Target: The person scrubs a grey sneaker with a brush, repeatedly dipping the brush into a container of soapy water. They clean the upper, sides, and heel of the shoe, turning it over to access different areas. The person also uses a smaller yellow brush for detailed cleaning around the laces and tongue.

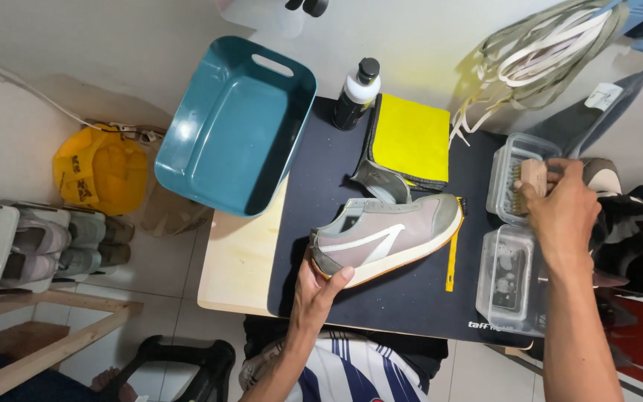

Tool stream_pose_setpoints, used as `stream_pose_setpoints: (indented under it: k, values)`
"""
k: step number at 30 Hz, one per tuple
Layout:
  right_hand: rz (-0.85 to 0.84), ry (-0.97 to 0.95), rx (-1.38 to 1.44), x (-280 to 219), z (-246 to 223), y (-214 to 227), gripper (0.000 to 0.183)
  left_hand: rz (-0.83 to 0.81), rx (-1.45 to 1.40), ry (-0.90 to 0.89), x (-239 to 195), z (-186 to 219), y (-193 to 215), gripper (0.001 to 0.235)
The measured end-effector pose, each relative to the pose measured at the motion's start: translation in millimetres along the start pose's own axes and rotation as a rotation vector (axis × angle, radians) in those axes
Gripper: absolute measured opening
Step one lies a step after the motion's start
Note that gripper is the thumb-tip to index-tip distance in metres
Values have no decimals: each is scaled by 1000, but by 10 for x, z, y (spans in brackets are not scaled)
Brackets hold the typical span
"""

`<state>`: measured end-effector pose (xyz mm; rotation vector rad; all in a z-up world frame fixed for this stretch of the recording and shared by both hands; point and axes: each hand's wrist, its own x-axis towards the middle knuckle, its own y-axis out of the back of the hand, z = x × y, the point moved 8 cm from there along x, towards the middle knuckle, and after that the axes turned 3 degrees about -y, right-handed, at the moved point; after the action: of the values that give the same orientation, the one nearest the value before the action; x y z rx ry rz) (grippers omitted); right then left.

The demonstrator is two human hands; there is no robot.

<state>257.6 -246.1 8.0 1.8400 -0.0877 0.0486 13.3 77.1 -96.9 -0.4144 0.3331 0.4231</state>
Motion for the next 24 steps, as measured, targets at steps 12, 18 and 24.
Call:
stream_pose_setpoints:
  k: [12,18,24]
  values:
    - [153,83,88,-169,-174,347,45,20,180,-14,-105,118,-54,113]
    - [209,110,325,-229,-4,395,50,88,454,-176,-227,432,-278,105]
    - [230,91,556,-360,13,431,47,39,475,-387,-289,838,-565,91]
